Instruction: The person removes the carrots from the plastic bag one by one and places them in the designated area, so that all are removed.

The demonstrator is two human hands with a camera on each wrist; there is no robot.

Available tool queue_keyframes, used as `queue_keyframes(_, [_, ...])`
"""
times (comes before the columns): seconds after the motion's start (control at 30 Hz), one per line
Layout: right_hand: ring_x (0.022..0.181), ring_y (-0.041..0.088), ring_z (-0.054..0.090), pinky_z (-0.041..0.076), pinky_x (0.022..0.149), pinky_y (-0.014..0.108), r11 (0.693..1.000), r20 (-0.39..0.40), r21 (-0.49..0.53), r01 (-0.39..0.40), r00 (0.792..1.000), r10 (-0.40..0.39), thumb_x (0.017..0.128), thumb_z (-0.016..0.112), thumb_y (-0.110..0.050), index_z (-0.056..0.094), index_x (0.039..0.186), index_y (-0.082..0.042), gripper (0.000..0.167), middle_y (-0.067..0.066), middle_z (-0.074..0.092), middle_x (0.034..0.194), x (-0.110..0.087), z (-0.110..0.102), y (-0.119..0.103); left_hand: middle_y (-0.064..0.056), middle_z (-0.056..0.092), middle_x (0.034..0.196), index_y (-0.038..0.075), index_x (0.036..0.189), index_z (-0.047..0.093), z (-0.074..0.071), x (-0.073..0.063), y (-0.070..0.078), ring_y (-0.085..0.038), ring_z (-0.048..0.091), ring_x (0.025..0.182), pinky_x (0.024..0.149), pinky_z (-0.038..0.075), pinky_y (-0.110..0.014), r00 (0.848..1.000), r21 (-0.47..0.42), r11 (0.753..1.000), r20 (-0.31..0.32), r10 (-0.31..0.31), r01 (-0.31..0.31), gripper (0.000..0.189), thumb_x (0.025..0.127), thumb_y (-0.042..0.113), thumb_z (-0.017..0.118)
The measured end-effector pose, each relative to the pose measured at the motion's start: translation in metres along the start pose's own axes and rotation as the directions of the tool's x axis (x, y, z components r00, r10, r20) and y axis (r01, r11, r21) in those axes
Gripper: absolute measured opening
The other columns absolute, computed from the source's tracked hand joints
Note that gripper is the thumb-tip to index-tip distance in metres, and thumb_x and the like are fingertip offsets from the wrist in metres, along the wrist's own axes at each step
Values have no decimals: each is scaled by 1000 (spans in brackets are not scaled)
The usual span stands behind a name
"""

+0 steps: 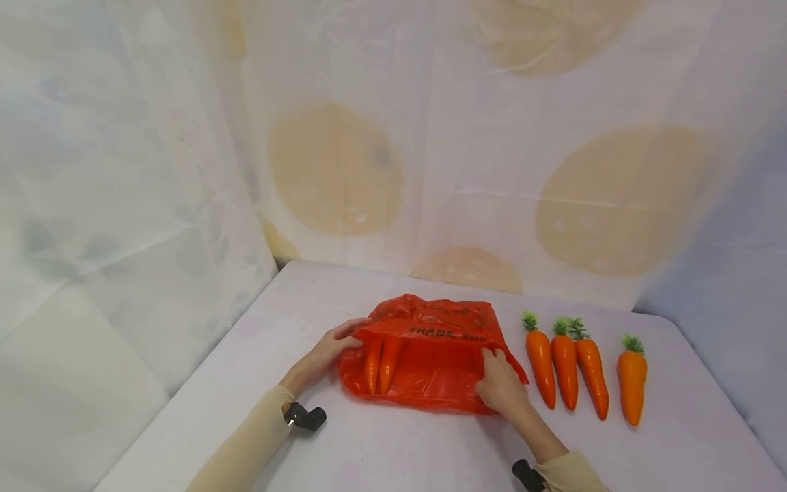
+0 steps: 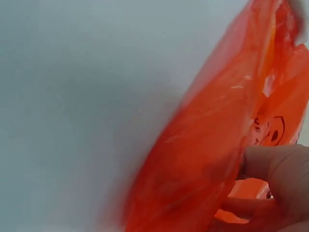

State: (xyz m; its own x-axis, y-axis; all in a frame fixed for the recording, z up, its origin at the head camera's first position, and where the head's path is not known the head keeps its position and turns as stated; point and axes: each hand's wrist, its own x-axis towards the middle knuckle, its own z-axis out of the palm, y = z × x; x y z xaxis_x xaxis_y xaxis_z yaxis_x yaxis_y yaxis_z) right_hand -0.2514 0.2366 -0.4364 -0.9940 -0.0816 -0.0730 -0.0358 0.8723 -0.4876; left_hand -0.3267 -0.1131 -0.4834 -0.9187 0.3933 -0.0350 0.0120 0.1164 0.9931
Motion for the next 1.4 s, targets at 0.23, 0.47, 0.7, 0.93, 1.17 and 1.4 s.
queue_keyframes(0.23, [117, 42, 50, 42, 100, 64, 998, -5, 66, 19, 1000, -19, 83, 67, 0, 43, 142, 9, 65, 31, 45, 140, -3, 1, -6, 1, 48, 148, 29, 142, 53, 0, 2, -2, -23, 47, 131, 112, 39, -45, 1000, 3, 1000, -1, -6, 6, 46, 97, 22, 58])
queue_keyframes(0.47, [110, 35, 54, 49, 95, 58, 984, -34, 147, 104, 994, -100, 84, 67, -1, 51, 142, -1, 60, 26, 52, 138, -6, -3, -14, 1, 49, 147, 29, 142, 54, -2, 4, -3, -22, 49, 129, 110, 41, -44, 1000, 1, 1000, -8, -16, 16, 47, 96, 24, 59])
queue_keyframes(0.7, [104, 29, 52, 53, 84, 41, 970, -37, 214, 110, 994, -105, 84, 65, 2, 54, 141, -9, 59, 22, 54, 138, -11, -4, -21, 0, 51, 146, 30, 142, 53, -2, 2, -3, -23, 50, 129, 111, 40, -46, 999, 9, 1000, -22, -24, 24, 47, 96, 27, 60])
queue_keyframes(0.93, [102, 27, 53, 48, 63, 27, 969, -42, 217, 122, 992, -116, 84, 64, 2, 60, 138, -14, 56, 18, 56, 137, -15, -3, -22, -1, 52, 145, 29, 143, 52, 1, 1, -4, -23, 49, 130, 112, 39, -47, 999, 11, 999, -17, -36, 36, 48, 96, 29, 60])
queue_keyframes(1.17, [104, 25, 56, 51, 67, 23, 963, -63, 204, 177, 984, -168, 82, 63, 4, 67, 129, -17, 52, 11, 61, 132, -18, -2, -23, 0, 53, 145, 29, 143, 52, 2, -1, -4, -23, 50, 129, 111, 40, -47, 999, 2, 1000, -16, -28, 28, 48, 96, 29, 60])
queue_keyframes(1.4, [106, 23, 59, 56, 80, 30, 947, -101, 205, 247, 968, -231, 82, 66, 3, 70, 123, -21, 47, 5, 64, 126, -20, 0, -20, -1, 52, 146, 28, 144, 51, 2, -1, -4, -23, 50, 130, 110, 41, -47, 1000, 4, 1000, -8, -19, 19, 47, 97, 30, 60])
